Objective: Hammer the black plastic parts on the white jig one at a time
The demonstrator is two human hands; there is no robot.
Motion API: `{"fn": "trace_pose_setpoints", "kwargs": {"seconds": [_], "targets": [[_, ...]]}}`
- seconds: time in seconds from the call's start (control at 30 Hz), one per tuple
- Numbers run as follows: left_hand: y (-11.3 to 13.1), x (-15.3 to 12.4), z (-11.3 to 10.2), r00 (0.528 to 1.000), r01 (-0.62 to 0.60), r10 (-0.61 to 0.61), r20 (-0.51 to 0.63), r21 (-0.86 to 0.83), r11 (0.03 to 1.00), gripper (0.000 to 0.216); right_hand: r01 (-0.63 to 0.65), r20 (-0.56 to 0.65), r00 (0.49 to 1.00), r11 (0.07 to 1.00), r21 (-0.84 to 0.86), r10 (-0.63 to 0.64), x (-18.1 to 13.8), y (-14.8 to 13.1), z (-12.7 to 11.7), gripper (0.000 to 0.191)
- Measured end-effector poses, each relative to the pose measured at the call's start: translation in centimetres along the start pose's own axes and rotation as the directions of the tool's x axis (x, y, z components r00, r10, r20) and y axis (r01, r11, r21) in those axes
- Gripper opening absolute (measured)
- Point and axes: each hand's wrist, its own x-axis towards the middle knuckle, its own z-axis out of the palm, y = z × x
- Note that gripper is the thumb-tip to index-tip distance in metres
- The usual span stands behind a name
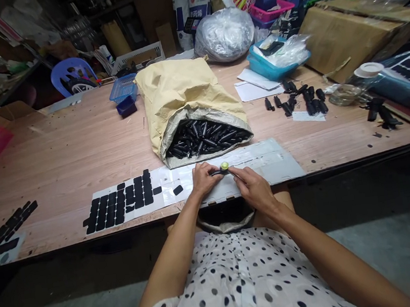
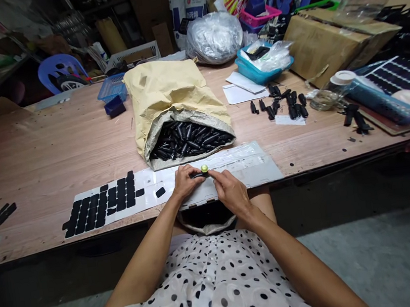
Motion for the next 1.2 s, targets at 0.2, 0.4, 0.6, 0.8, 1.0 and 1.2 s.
{"fn": "trace_pose_setpoints", "kwargs": {"seconds": [0.2,0.4,0.6,0.8,1.0,1.2], "targets": [[0.4,-0.3,-0.2,1.000,-0.021,0.020,0.022,0.052,0.998,0.013,-0.123,-0.222,0.970,0.987,-0.108,0.096,3.3,3.9,-3.6,0.040],[0.6,-0.5,-0.2,0.998,-0.035,0.031,0.046,0.100,0.994,0.015,-0.439,-0.220,0.898,0.800,-0.409,0.380,7.2,10.4,-6.8,0.037],[-0.1,-0.6,-0.4,0.993,-0.120,0.116,0.037,0.127,0.985,0.015,-0.436,-0.290,0.897,0.773,-0.460,0.333,7.3,11.8,-5.0,0.039],[-0.7,-4.9,0.1,0.867,-0.498,0.481,0.132,0.182,0.848,0.024,-0.429,-0.315,0.899,0.759,-0.489,0.305,7.4,12.0,-3.6,0.038],[-0.5,-8.9,2.1,0.816,-0.576,0.535,0.219,0.227,0.785,0.025,-0.439,-0.336,0.893,0.740,-0.509,0.299,7.4,11.9,-3.4,0.038],[0.2,-6.8,1.0,0.907,-0.419,0.419,0.040,0.169,0.892,0.017,-0.430,-0.331,0.898,0.735,-0.523,0.290,7.3,12.0,-3.4,0.038]]}}
